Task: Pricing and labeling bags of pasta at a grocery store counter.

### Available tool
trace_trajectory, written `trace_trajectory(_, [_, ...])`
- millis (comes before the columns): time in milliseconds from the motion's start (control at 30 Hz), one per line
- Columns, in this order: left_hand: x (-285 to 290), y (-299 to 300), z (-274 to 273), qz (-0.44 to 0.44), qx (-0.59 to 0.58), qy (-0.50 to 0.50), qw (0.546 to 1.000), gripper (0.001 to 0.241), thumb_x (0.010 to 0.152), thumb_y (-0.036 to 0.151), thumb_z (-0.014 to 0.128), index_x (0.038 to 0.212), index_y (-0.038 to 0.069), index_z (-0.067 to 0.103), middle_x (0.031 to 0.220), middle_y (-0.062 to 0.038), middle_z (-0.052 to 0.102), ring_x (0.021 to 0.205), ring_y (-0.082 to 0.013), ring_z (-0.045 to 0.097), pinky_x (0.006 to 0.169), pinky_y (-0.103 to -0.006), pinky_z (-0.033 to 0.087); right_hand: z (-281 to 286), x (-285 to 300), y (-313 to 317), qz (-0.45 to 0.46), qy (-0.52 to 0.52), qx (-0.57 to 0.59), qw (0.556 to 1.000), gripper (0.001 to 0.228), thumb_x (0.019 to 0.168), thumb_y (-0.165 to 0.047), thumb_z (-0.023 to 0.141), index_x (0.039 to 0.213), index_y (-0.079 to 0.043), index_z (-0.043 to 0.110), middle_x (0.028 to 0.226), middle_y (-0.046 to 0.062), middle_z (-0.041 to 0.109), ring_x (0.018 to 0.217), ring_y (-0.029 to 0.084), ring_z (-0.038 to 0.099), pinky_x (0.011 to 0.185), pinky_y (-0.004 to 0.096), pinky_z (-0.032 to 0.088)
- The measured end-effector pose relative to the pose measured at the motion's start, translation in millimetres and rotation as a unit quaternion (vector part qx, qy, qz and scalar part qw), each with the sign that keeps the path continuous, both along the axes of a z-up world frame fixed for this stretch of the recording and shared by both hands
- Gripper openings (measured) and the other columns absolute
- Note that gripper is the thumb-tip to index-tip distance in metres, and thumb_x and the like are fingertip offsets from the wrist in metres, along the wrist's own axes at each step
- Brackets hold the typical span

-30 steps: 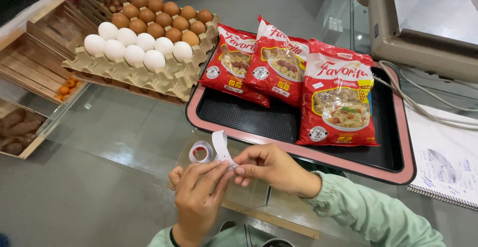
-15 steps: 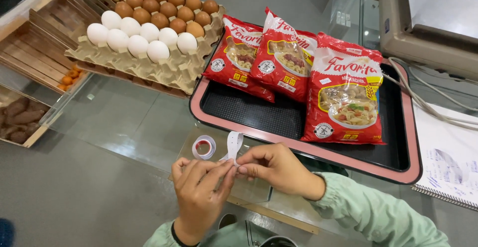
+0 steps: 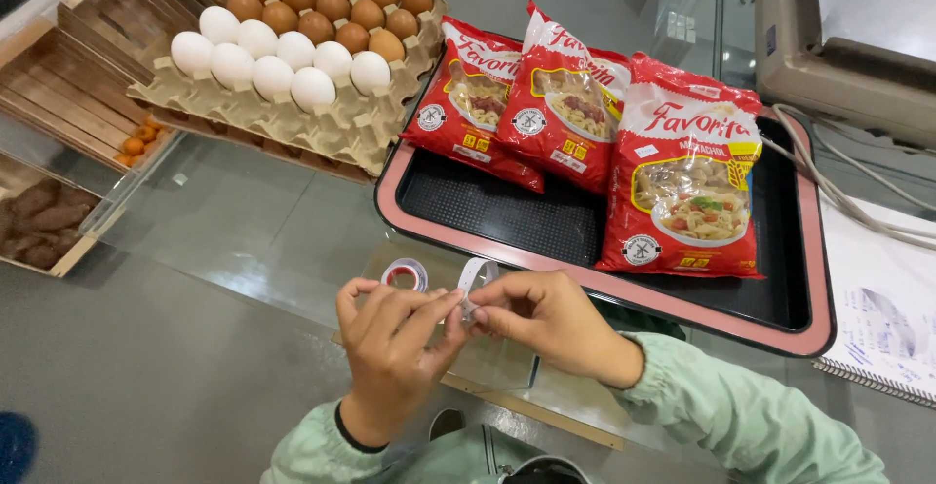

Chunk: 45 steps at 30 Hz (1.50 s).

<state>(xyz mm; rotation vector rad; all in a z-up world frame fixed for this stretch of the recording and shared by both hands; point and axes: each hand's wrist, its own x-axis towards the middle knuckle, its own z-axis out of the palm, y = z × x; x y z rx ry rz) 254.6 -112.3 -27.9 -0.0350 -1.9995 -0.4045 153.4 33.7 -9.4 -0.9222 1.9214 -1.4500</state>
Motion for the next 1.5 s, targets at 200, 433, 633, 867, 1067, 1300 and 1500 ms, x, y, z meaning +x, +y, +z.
trace_trajectory(200, [-9.1,-14.3,9.3,0.001,-0.016,0.012,1.000,0.003,0.084,0.013,0.068,0.082,0.015,0.069,0.080,0.004,0.064,0.065,-0.0134,0.055,0.076,-0.0359,0.035,13.2,-16.9,2.1,0.035,0.060,0.080,0.994,0.009,0.080,-0.008,0.066,0.088,-0.009,0.063,0.074,0.001,0.072,0.066,0.007,0.068,0.063,0.020,0.055])
trace_trajectory(433, [-16.4,-20.6,12.6,-0.037,-0.120,0.153,0.980,0.005,0.081,0.016,0.069,0.080,0.020,0.072,0.080,0.010,0.063,0.057,-0.0086,0.051,0.085,-0.0347,0.026,40.7,-18.0,23.5,0.054,-0.014,-0.014,0.998,0.014,0.088,-0.015,0.064,0.078,-0.006,0.060,0.069,-0.003,0.052,0.062,0.005,0.043,0.054,0.020,0.037])
trace_trajectory(633, [-26.7,-23.4,27.8,-0.060,-0.208,0.192,0.957,0.007,0.084,0.023,0.070,0.078,0.028,0.070,0.081,0.017,0.060,0.058,-0.0047,0.046,0.093,-0.0312,0.017,33.1,-13.1,24.8,0.060,-0.275,0.011,0.960,0.019,0.088,-0.022,0.064,0.080,-0.005,0.060,0.061,0.002,0.050,0.054,0.008,0.043,0.047,0.021,0.031])
trace_trajectory(867, [-29.5,-31.6,29.6,-0.143,-0.264,0.170,0.938,0.008,0.084,0.012,0.070,0.078,0.017,0.072,0.082,0.000,0.066,0.064,-0.0143,0.053,0.074,-0.0363,0.037,17.3,-11.8,19.6,0.006,-0.258,-0.070,0.964,0.019,0.084,-0.008,0.067,0.071,0.006,0.061,0.053,0.007,0.048,0.043,0.011,0.046,0.032,0.019,0.035])
trace_trajectory(1067, [-36.2,-39.7,23.8,-0.148,-0.319,0.168,0.921,0.011,0.084,0.010,0.069,0.079,0.018,0.073,0.081,0.001,0.065,0.066,-0.0142,0.052,0.074,-0.0424,0.032,10.6,-18.8,16.6,0.027,-0.226,-0.091,0.969,0.018,0.085,-0.006,0.062,0.070,0.003,0.059,0.058,0.009,0.052,0.046,0.012,0.051,0.032,0.020,0.036])
trace_trajectory(1300, [-42.7,-41.9,29.9,-0.156,-0.367,0.182,0.899,0.016,0.085,0.007,0.067,0.078,0.020,0.073,0.079,0.003,0.063,0.072,-0.0113,0.051,0.079,-0.0442,0.030,12.5,-24.4,18.1,0.039,-0.254,-0.084,0.963,0.015,0.084,-0.005,0.061,0.071,0.002,0.059,0.058,0.009,0.050,0.046,0.014,0.053,0.030,0.020,0.038])
trace_trajectory(1500, [-66.3,-36.2,38.3,-0.214,-0.283,0.123,0.927,0.008,0.091,0.021,0.064,0.083,0.022,0.068,0.089,0.006,0.066,0.075,-0.0148,0.056,0.083,-0.0442,0.022,18.6,-42.6,22.6,0.006,-0.155,-0.095,0.983,0.013,0.082,-0.007,0.061,0.073,0.002,0.061,0.054,0.009,0.052,0.047,0.016,0.056,0.032,0.022,0.041])
